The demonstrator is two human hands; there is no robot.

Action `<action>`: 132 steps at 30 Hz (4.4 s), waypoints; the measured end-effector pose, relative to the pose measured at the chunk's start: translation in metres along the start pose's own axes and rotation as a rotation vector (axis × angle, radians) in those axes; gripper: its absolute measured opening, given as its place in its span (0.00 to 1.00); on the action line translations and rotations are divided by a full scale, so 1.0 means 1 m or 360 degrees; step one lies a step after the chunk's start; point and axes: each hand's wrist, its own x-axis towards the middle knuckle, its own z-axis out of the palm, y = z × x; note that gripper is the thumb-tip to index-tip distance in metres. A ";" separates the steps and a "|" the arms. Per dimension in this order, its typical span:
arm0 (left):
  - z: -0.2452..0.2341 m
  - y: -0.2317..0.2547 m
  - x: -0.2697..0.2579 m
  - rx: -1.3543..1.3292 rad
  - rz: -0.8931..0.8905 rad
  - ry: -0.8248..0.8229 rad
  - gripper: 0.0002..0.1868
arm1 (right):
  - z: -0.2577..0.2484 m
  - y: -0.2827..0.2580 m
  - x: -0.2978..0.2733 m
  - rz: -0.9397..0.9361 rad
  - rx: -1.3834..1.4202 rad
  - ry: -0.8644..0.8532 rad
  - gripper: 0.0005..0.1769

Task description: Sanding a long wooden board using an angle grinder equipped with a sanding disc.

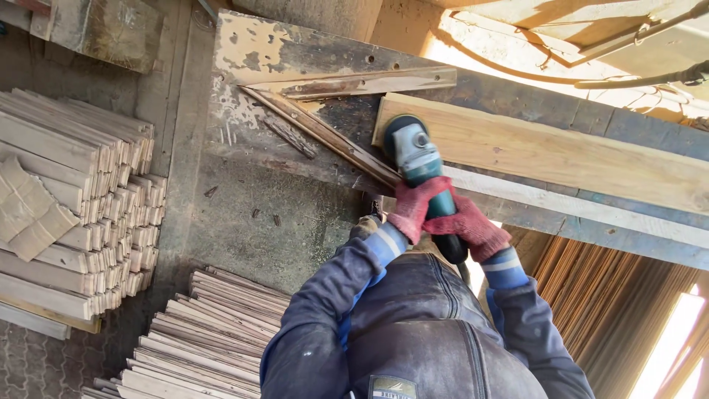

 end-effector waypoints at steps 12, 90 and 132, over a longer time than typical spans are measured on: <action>0.121 -0.071 -0.018 0.0321 -0.0042 -0.0396 0.31 | -0.118 0.055 -0.047 0.0012 0.0348 0.0396 0.25; 0.052 0.030 0.024 -0.0201 0.0279 -0.0227 0.30 | -0.029 -0.031 0.018 0.0036 -0.0141 0.0098 0.26; 0.031 0.052 0.044 -0.0283 0.0317 -0.0176 0.31 | -0.002 -0.047 0.035 0.0064 -0.0123 0.0099 0.28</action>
